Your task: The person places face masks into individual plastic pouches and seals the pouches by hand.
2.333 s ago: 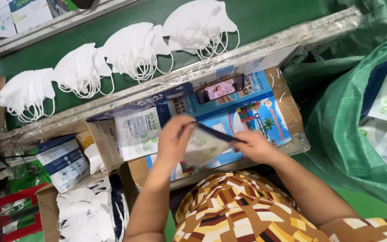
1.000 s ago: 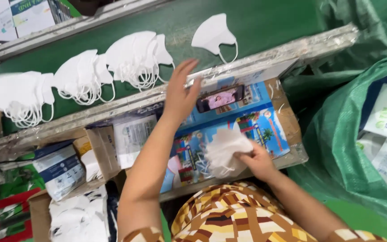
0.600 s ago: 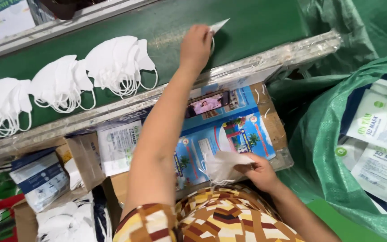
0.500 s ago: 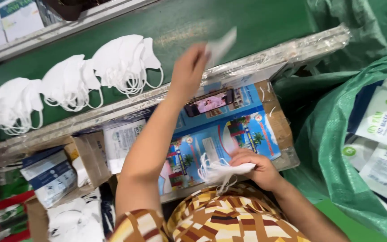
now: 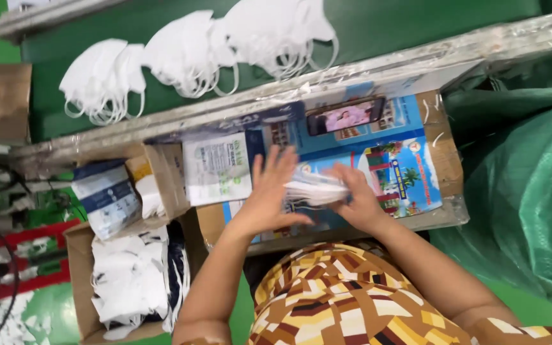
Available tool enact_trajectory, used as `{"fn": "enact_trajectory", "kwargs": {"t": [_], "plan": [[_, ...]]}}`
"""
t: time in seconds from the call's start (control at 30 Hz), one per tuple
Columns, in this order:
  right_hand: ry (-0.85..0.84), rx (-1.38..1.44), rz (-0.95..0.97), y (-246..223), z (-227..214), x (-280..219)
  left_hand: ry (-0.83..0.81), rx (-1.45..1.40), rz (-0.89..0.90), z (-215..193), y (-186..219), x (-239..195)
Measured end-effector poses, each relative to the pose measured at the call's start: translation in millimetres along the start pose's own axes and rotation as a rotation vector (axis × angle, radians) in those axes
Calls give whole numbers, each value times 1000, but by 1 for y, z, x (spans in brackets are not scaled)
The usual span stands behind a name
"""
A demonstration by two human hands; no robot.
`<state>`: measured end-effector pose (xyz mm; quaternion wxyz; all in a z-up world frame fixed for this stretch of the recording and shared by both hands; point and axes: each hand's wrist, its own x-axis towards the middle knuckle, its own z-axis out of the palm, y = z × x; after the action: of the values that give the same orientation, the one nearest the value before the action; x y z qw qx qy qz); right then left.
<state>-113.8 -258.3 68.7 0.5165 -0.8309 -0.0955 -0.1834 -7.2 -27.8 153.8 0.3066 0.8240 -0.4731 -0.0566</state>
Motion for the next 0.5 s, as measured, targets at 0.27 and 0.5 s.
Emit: {"fn": "enact_trajectory", "kwargs": {"t": [0.27, 0.5], "plan": [[-122, 81, 183, 46, 17, -23, -72, 67, -122, 72, -33, -4], [-261, -131, 302, 44, 7, 6, 41, -8, -253, 49, -31, 9]]}}
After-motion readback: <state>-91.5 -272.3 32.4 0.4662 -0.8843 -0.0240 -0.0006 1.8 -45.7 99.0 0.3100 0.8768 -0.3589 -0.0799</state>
